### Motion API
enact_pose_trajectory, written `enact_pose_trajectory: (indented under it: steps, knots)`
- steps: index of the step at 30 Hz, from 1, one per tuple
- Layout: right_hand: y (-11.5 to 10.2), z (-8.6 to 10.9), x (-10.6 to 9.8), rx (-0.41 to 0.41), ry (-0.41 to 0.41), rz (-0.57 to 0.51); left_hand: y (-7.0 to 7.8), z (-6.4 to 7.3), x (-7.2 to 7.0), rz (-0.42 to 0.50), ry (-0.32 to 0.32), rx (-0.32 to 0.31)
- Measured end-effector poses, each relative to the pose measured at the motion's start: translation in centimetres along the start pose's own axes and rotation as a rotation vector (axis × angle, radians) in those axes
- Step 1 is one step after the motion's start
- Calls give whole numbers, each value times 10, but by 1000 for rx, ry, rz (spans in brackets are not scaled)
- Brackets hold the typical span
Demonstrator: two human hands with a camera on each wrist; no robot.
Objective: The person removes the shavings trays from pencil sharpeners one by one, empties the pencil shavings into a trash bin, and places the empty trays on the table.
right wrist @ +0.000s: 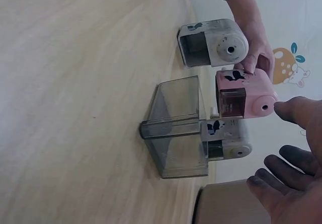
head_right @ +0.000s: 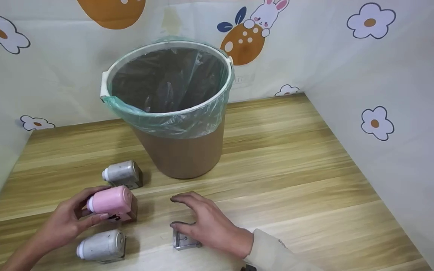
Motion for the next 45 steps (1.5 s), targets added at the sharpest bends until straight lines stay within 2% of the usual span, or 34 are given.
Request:
enact_pose_trajectory:
  steps: [4,11,18,23,29,33,36,42,45]
  knots:
    - [-4,-6,1,2,-21,18,4,2,-3,45,-12,-25]
    - [-14,-18,2,-55,-17,44,11,4,-6,46,-5,-32]
    - [-18,-27,4,-44,-42,63,17,8,-8,93,-1,-16]
    - [-22,-32,5,-39,-61,69,21,8,-12,136,-16,-38]
    - [-27,-40,7,-29,-82,55,30,8,-18,104,14,-45]
    - [-28,-45,12,-18,-107,44,35,10,-20,90,23,-33]
    - [-28,-48,17,-9,-129,25,40,14,-22,71,24,-1]
    - [-33,-52,22,-39,-143,11,43,21,-28,54,36,-62]
    - [-37,-54,24,-62,-145,3,47,24,-31,40,49,-71]
Point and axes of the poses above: each hand's wrist, its own z-axis away from the middle knuckle, its own x-axis out of the palm, y = z × x, the point moved 8 cm from there along -z, towards the middle knuckle, and after that the axes turned 6 degrees about -x, right-handed, at the moved point
